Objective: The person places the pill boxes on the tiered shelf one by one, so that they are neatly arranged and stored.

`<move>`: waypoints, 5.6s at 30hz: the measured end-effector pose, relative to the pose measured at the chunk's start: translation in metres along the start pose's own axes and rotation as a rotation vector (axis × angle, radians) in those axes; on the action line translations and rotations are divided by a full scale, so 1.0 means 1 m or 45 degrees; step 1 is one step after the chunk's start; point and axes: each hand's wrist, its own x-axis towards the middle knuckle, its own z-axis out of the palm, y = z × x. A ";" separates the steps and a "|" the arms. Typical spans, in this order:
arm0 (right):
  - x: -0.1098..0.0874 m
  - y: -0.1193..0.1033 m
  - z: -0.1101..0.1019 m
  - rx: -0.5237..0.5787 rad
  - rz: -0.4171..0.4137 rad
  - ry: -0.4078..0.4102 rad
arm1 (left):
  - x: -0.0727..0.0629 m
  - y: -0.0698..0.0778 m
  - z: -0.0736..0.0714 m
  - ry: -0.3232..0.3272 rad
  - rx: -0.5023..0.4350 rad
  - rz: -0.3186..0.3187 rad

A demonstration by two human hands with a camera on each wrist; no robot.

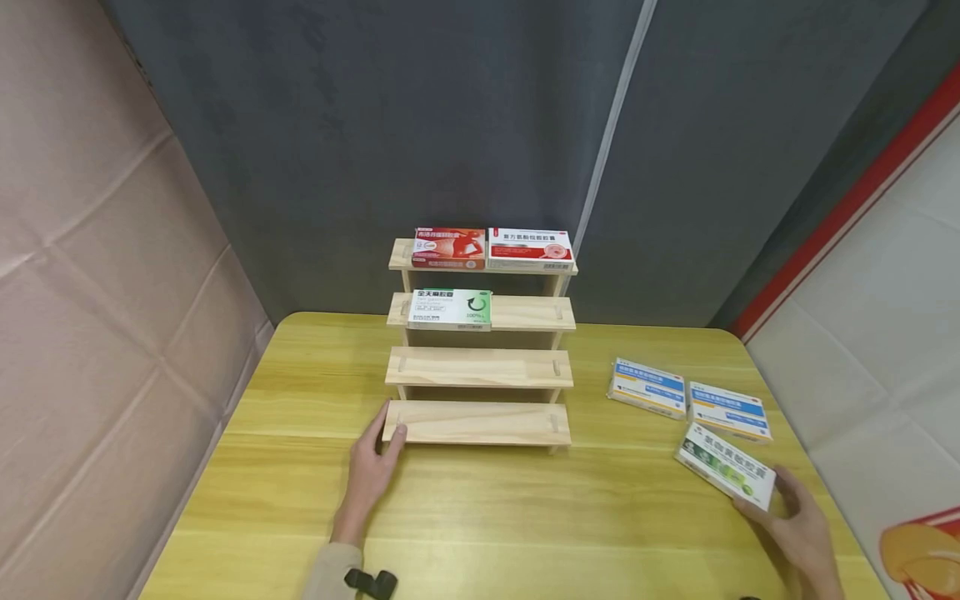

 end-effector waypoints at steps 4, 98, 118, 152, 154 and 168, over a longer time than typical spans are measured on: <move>-0.002 0.002 0.002 0.111 0.072 -0.003 | 0.000 0.001 -0.001 -0.008 -0.003 -0.008; 0.009 -0.151 0.035 0.241 -0.302 0.339 | 0.000 -0.003 0.000 -0.017 -0.024 -0.005; 0.012 -0.172 0.053 0.279 -0.572 0.264 | 0.001 -0.005 0.001 -0.009 -0.022 0.001; 0.017 -0.223 0.074 0.191 -0.883 0.055 | 0.000 -0.003 0.000 -0.015 -0.012 -0.022; 0.018 -0.226 0.075 0.181 -0.882 0.040 | 0.000 -0.003 0.000 -0.016 -0.012 -0.026; 0.021 -0.253 0.082 0.141 -0.909 -0.048 | 0.000 -0.003 0.000 -0.012 -0.015 -0.016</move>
